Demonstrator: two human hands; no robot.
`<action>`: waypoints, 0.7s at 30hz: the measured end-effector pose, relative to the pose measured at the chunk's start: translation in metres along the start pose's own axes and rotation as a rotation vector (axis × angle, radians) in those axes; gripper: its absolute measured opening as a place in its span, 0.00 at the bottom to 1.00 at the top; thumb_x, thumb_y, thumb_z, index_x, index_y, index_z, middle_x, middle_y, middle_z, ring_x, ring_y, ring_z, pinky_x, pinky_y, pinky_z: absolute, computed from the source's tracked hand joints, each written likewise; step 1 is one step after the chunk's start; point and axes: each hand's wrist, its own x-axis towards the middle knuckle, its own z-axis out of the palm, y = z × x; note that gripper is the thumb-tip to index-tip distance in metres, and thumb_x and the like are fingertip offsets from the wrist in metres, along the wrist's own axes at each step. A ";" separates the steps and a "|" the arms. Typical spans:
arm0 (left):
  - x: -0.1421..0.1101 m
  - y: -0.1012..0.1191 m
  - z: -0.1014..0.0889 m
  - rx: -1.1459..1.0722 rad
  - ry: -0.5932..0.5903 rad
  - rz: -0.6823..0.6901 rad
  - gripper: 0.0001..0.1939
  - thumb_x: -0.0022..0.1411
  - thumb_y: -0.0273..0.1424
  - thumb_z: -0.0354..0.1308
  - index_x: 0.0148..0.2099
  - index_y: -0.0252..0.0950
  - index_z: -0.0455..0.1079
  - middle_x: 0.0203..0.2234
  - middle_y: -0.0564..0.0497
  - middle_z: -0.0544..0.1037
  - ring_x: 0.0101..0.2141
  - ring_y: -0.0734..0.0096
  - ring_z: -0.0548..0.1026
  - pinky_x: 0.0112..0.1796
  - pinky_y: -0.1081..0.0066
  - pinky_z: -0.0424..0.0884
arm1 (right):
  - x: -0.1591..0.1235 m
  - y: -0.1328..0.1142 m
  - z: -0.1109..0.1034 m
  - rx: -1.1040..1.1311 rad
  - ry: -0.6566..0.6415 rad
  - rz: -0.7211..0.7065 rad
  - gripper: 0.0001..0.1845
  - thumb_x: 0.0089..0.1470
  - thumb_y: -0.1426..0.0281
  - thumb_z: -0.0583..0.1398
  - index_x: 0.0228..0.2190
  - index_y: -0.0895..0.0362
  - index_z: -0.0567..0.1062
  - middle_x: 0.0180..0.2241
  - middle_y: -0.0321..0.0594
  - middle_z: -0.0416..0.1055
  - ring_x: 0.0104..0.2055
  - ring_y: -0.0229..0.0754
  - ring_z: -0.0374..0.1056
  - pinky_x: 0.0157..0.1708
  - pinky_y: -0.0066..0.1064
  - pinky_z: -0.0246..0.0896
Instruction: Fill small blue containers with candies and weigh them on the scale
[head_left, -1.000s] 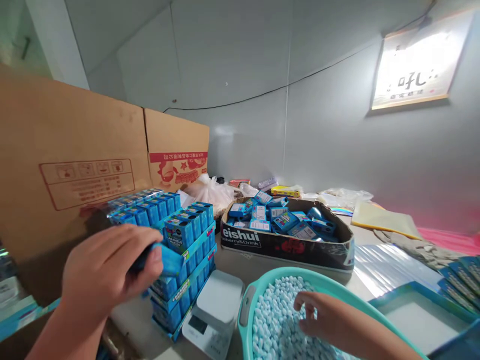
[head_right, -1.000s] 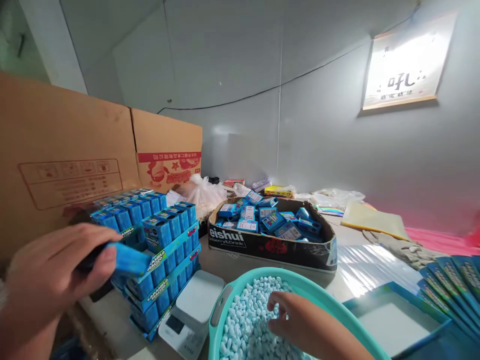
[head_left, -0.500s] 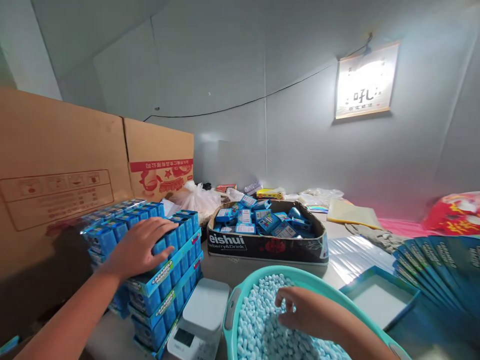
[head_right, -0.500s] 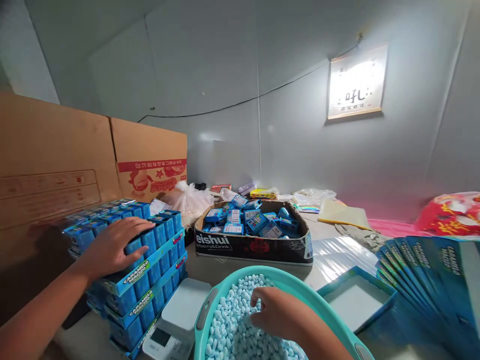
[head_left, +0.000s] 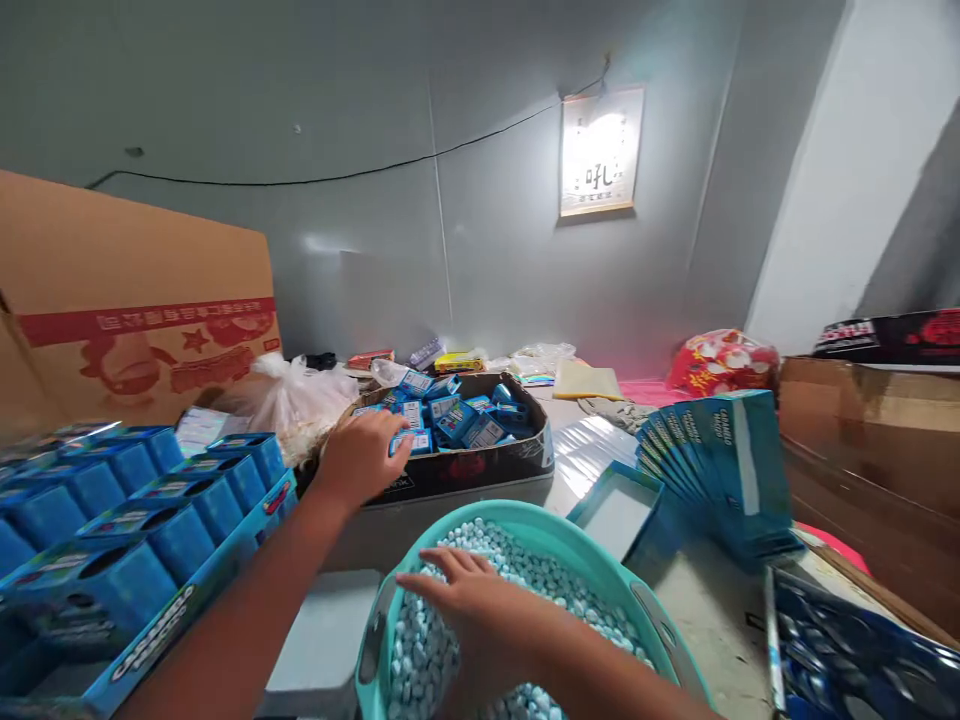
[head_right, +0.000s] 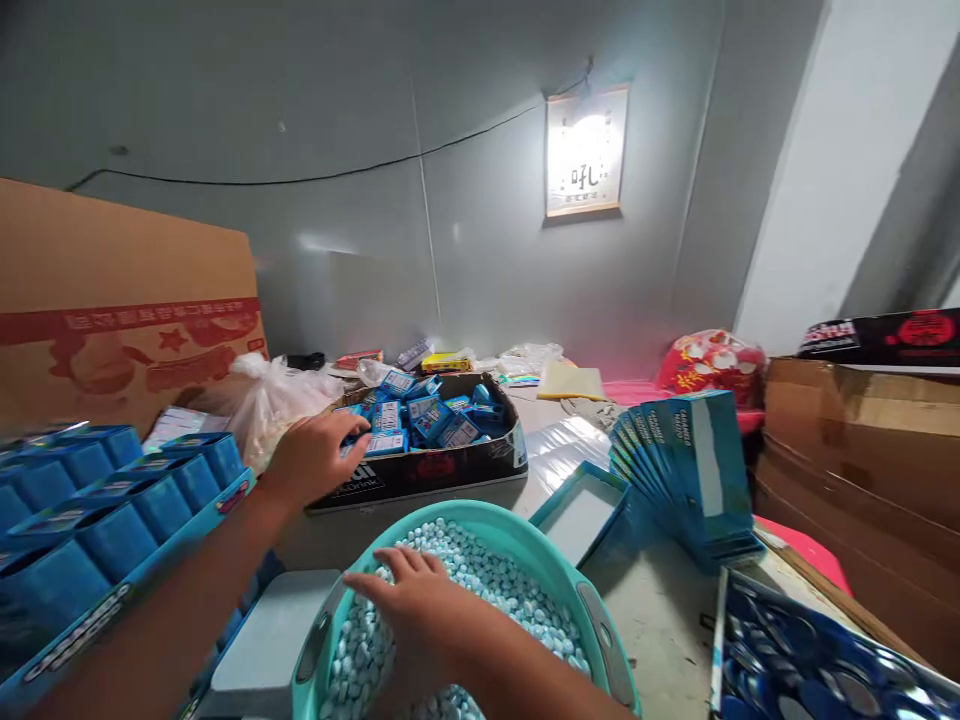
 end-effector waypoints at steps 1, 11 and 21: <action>0.028 -0.004 0.019 -0.006 -0.053 -0.047 0.17 0.71 0.39 0.49 0.53 0.40 0.74 0.47 0.45 0.79 0.50 0.57 0.76 0.52 0.59 0.69 | 0.007 0.006 0.008 -0.003 0.009 0.028 0.51 0.46 0.57 0.73 0.66 0.31 0.57 0.72 0.44 0.49 0.72 0.67 0.45 0.66 0.60 0.43; 0.086 -0.054 0.168 -0.025 -0.491 -0.348 0.35 0.65 0.49 0.60 0.67 0.36 0.61 0.66 0.38 0.62 0.61 0.48 0.66 0.60 0.45 0.63 | -0.001 0.033 -0.028 0.005 0.252 0.120 0.37 0.52 0.51 0.68 0.62 0.35 0.66 0.66 0.41 0.58 0.67 0.59 0.55 0.65 0.54 0.50; 0.036 -0.050 0.191 -0.032 -0.443 -0.344 0.48 0.62 0.50 0.56 0.75 0.35 0.44 0.73 0.34 0.45 0.68 0.36 0.53 0.61 0.44 0.58 | 0.020 0.068 -0.150 -0.160 0.844 0.721 0.36 0.65 0.58 0.57 0.67 0.60 0.55 0.69 0.57 0.48 0.70 0.55 0.50 0.67 0.46 0.48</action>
